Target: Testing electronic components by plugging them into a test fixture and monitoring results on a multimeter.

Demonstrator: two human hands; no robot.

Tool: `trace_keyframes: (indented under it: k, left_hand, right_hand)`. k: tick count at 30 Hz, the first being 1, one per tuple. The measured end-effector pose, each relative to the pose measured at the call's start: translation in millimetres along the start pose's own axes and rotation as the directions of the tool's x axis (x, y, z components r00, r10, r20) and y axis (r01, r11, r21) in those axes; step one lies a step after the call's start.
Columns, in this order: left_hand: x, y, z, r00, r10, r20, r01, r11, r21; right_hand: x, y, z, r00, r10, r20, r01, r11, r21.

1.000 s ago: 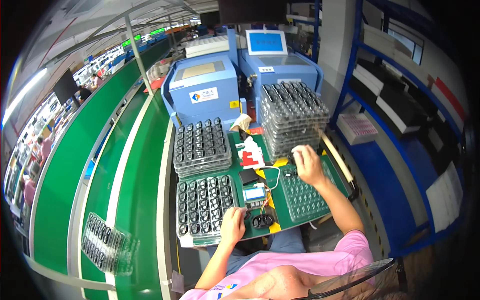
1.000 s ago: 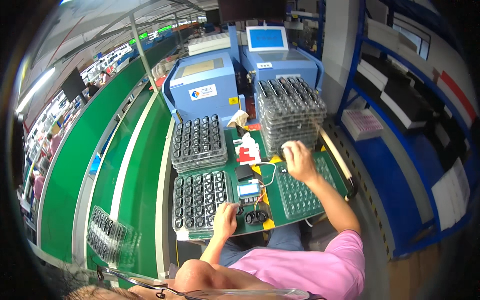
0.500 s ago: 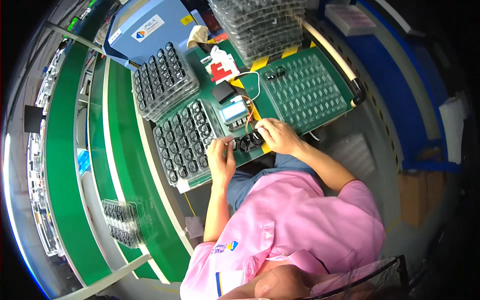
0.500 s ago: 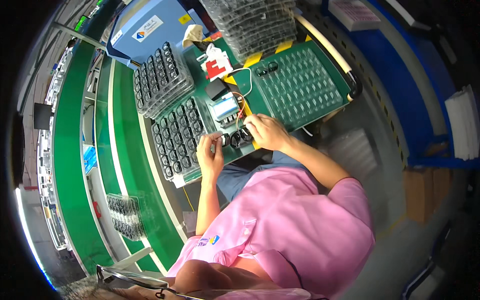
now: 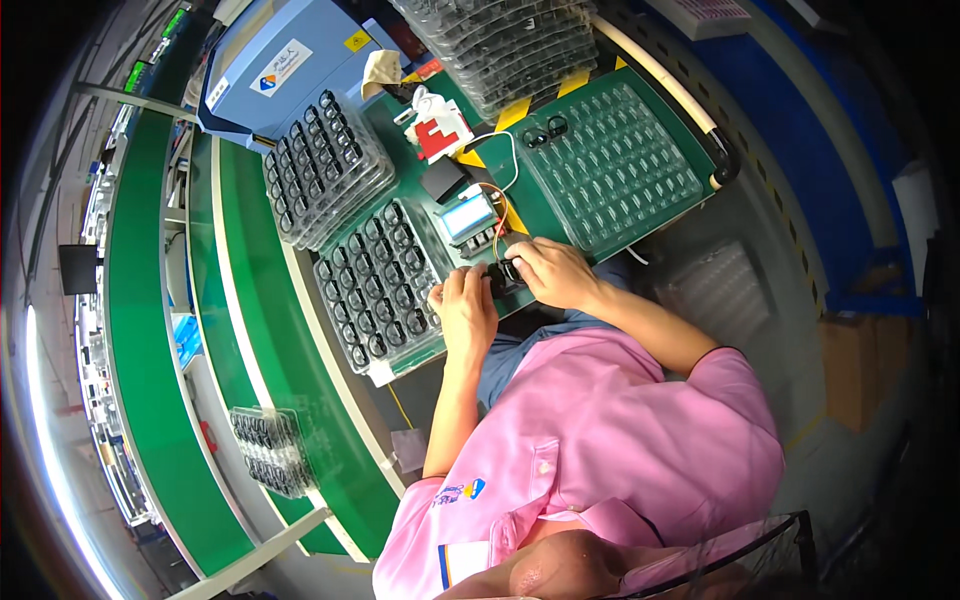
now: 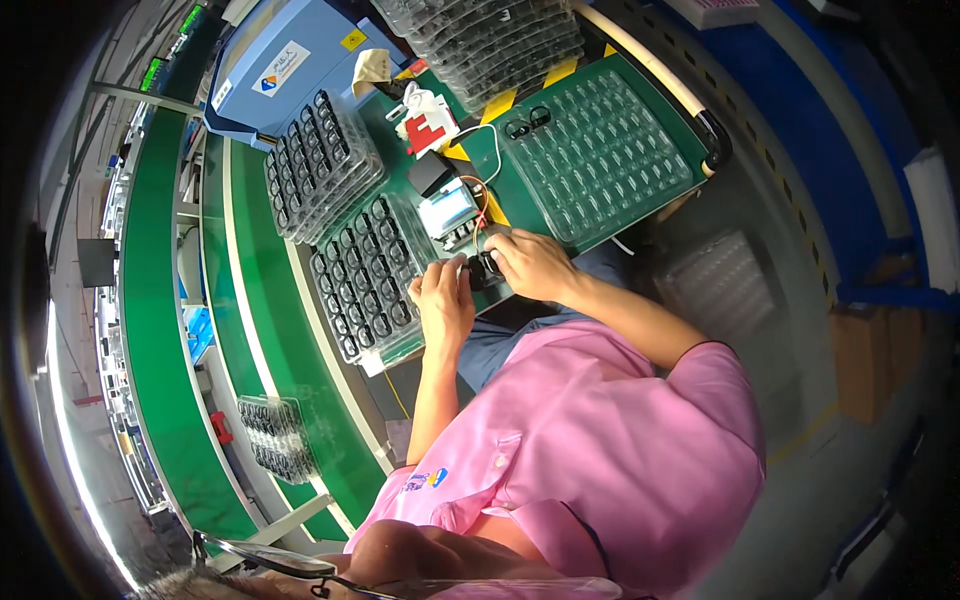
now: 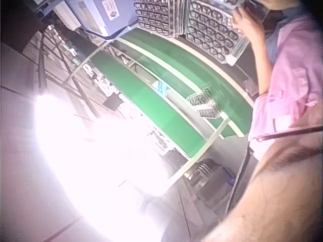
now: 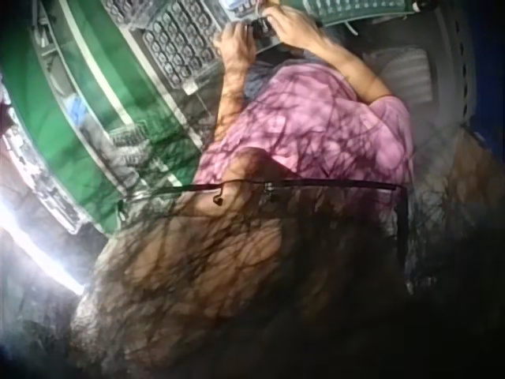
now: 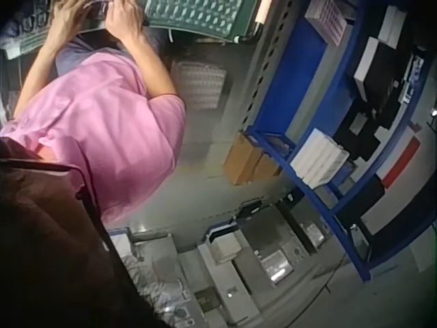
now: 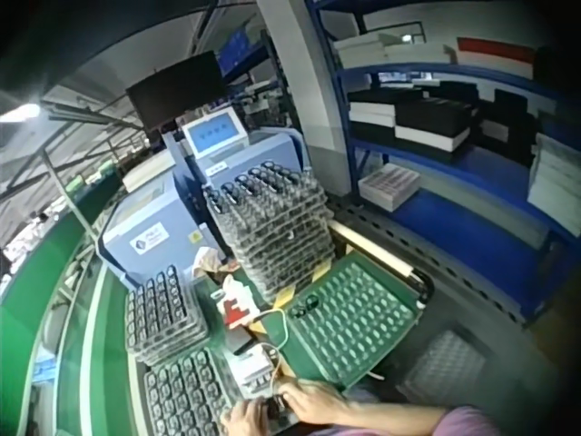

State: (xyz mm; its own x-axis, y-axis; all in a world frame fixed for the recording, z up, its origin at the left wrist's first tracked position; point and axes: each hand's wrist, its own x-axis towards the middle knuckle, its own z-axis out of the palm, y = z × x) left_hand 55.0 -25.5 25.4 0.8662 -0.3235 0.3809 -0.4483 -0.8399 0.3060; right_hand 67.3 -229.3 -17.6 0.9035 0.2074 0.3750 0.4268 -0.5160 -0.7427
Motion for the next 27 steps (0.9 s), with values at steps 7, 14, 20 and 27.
trace_keyframes:
  k: [7,14,20,27]
  left_hand:
    - [12.0,2.4,-21.0,0.984,0.061,0.170,-0.042,0.993,-0.114]
    - [8.2,-2.2,-10.5,0.974,0.101,0.204,-0.090,0.994,-0.063]
    - [7.7,-5.1,-8.5,0.978,0.100,0.181,-0.086,0.993,-0.084]
    - [7.2,-3.6,-7.8,0.979,0.089,0.181,-0.076,0.994,-0.077]
  right_hand:
    - [4.9,-2.6,6.0,0.994,-0.079,-0.079,0.083,0.995,0.050]
    - [4.7,6.1,13.7,0.994,-0.086,-0.070,0.091,0.993,0.079]
    - [7.6,2.6,12.4,0.993,-0.096,-0.069,0.099,0.994,0.044]
    - [6.6,3.1,12.5,0.991,-0.107,-0.074,0.109,0.994,0.027]
